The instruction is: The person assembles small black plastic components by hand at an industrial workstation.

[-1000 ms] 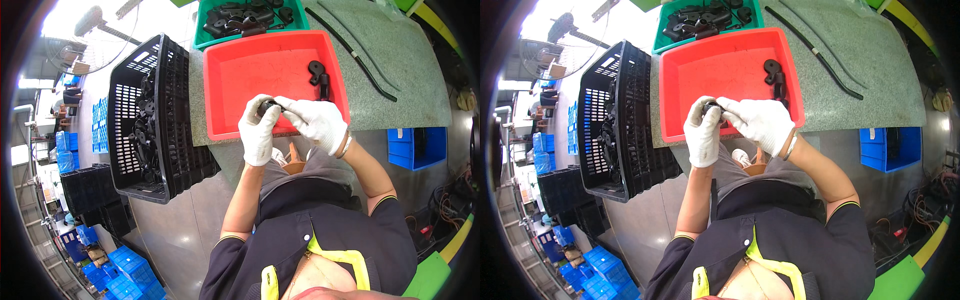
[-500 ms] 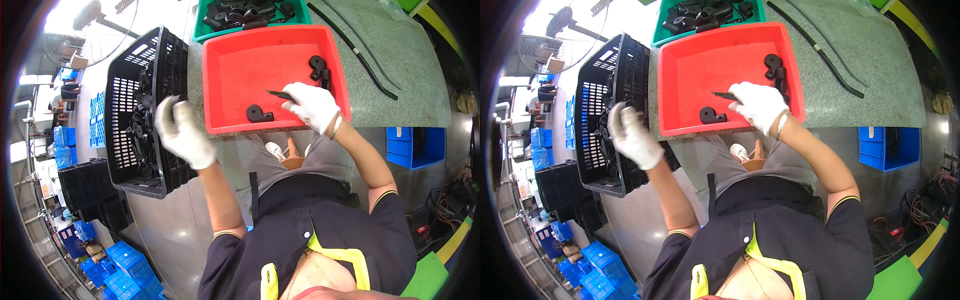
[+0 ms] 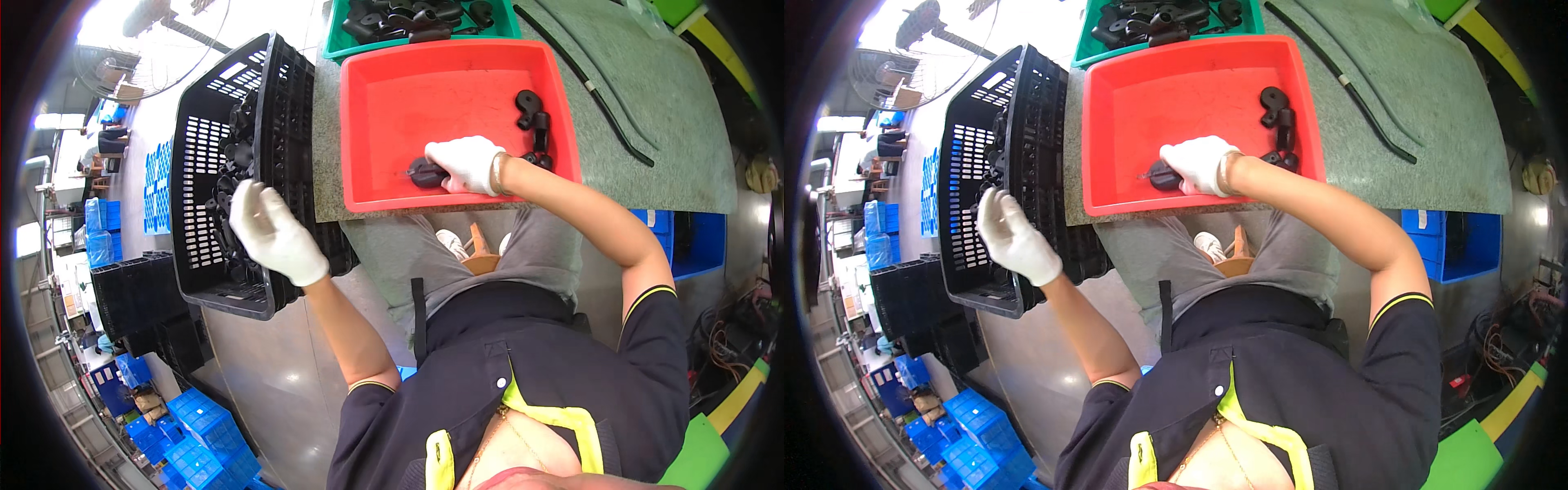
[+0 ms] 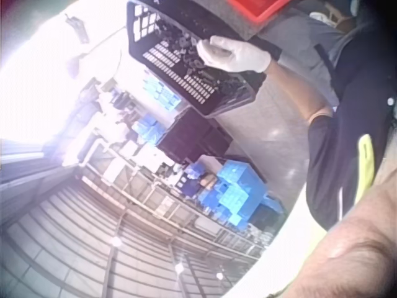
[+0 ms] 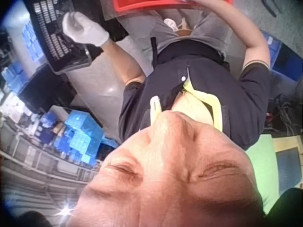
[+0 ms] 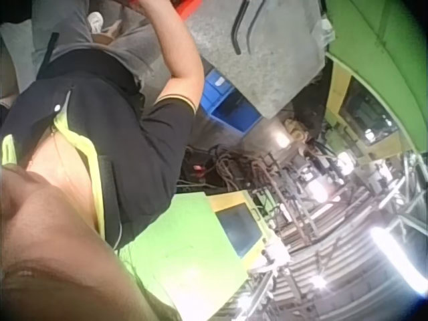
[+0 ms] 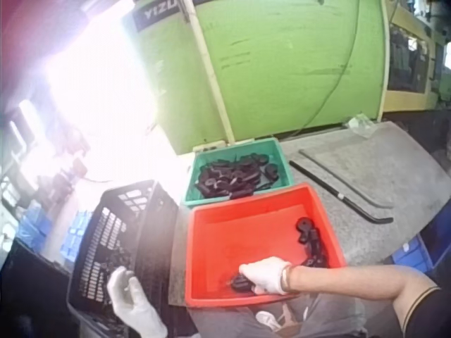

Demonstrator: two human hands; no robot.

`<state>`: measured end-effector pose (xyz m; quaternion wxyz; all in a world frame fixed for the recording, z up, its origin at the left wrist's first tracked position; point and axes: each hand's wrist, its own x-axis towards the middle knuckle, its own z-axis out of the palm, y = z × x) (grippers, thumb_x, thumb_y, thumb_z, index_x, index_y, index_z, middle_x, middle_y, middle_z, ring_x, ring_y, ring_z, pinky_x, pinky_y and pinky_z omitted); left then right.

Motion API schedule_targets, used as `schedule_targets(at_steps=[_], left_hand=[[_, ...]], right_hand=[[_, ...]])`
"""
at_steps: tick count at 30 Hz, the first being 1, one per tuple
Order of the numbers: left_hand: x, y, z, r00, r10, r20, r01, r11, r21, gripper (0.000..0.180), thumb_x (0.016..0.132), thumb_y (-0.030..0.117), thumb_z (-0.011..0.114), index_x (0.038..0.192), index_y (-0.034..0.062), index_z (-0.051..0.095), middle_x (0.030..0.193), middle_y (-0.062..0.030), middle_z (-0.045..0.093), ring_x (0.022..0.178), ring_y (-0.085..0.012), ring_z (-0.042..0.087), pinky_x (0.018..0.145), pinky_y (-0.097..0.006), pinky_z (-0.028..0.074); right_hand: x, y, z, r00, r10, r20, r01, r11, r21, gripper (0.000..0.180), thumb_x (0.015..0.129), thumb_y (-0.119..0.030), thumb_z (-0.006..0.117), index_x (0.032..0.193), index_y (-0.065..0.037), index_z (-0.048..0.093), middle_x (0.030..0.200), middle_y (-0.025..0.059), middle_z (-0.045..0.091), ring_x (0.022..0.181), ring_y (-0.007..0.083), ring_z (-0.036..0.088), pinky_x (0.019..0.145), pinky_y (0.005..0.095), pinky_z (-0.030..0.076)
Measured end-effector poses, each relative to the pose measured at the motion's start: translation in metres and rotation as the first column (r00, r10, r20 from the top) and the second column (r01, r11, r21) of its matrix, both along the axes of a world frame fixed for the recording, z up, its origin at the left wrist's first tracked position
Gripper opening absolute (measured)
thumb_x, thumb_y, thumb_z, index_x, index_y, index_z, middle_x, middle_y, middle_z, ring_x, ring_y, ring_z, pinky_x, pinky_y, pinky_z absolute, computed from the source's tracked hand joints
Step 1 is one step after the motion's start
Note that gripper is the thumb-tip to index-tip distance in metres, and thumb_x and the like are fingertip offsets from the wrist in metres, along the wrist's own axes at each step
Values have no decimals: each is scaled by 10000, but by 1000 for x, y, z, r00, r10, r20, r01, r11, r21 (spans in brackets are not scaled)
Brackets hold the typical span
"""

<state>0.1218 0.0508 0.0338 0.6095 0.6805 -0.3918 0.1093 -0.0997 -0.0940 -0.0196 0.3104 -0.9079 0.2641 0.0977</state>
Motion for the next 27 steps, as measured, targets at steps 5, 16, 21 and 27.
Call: schedule_targets(at_steps=[5,16,21,27], left_hand=[[-68,-16,-17,894,-345,-285,373,927,49,283,868,-44,625,1146,-2,591,1060,-73,613,970,-145,597,883,-286,486],[-121,-33,-19,879,-424,-216,475,813,337,536,750,-33,738,1240,35,532,1182,-85,480,1013,-179,572,901,-323,478],[-129,-36,-7,503,-552,-664,670,735,-104,486,858,-16,638,1306,-4,452,1306,-146,469,1077,-191,548,897,-327,485],[-103,-41,-27,572,-462,-678,540,834,-113,420,914,-25,482,1329,-21,420,1324,-201,472,997,-222,619,883,-340,509]], right_hand=[[-26,4,4,797,-474,374,355,869,344,280,811,-223,633,984,-9,583,843,126,632,794,221,612,738,332,480],[-51,19,44,614,-703,360,408,673,617,290,866,-240,646,1037,-6,626,892,64,657,814,106,571,752,274,468],[-53,29,51,558,-732,391,368,641,673,232,882,-136,629,1073,-4,624,888,56,659,839,96,571,761,251,461],[-65,30,56,463,-827,319,422,523,741,237,896,-146,615,1086,-5,624,825,6,639,739,54,544,665,227,447]])
